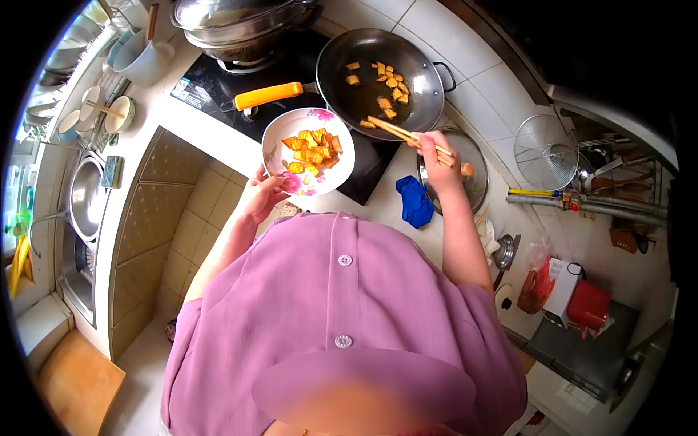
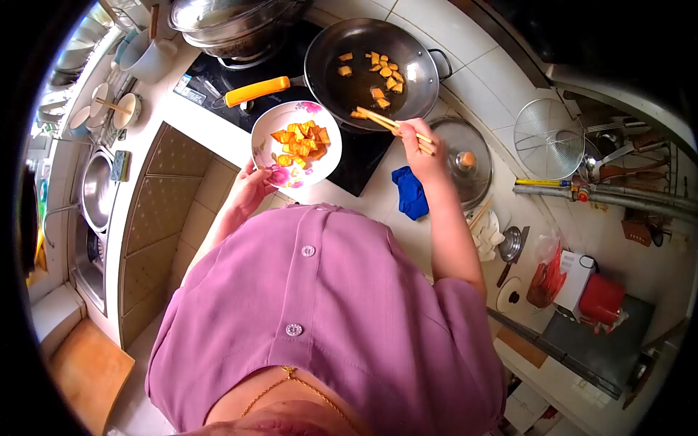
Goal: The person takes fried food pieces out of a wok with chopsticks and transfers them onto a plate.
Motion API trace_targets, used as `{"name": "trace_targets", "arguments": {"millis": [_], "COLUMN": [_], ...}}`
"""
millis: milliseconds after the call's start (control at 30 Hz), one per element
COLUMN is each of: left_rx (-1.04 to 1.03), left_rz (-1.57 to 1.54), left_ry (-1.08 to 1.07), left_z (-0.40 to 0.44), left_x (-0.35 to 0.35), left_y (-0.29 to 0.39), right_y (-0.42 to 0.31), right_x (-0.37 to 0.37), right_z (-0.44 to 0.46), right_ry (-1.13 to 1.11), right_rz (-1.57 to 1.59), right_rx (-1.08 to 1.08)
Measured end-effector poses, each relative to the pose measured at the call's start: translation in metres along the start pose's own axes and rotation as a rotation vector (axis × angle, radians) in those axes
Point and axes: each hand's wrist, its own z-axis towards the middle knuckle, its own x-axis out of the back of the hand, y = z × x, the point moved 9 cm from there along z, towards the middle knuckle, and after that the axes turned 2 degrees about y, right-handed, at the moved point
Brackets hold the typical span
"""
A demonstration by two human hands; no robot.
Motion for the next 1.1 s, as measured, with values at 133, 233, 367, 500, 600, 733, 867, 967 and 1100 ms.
{"name": "trace_targets", "arguments": {"millis": [133, 233, 367, 500, 600, 733, 867, 967, 1100], "left_rx": [-0.016, -0.019, -0.003, -0.008, -0.003, -0.015, -0.003, 0.000, 0.008], "left_rz": [0.002, 0.006, -0.005, -0.002, -0.009, -0.010, -0.017, -0.033, -0.033], "left_ry": [-0.017, -0.028, -0.005, -0.014, -0.026, 0.009, 0.011, -0.046, -0.041], "left_z": [-0.001, -0.001, -0.002, -0.006, -0.007, -0.009, 0.000, 0.005, 0.000], "left_x": [0.001, 0.000, 0.004, 0.002, 0.003, 0.001, 0.013, 0.013, 0.007], "left_y": [0.000, -0.001, -0.004, -0.002, -0.003, -0.004, -0.010, -0.013, -0.007], "right_y": [0.009, 0.020, 0.048, 0.064, 0.054, 0.035, 0.025, 0.008, 0.010], "right_x": [0.002, 0.007, -0.010, -0.032, -0.029, -0.007, -0.005, 0.007, 0.002], "right_z": [-0.001, 0.005, 0.019, 0.027, 0.025, 0.022, 0.015, 0.013, 0.008], "right_ry": [0.006, 0.066, 0.018, -0.049, -0.002, 0.058, -0.106, 0.027, -0.061], "right_rz": [0.015, 0.072, 0.292, 0.206, 0.193, 0.282, 0.068, 0.133, 0.048], "right_rx": [-0.007, -0.099, -0.315, -0.284, -0.227, -0.171, -0.245, -0.127, -0.140]}}
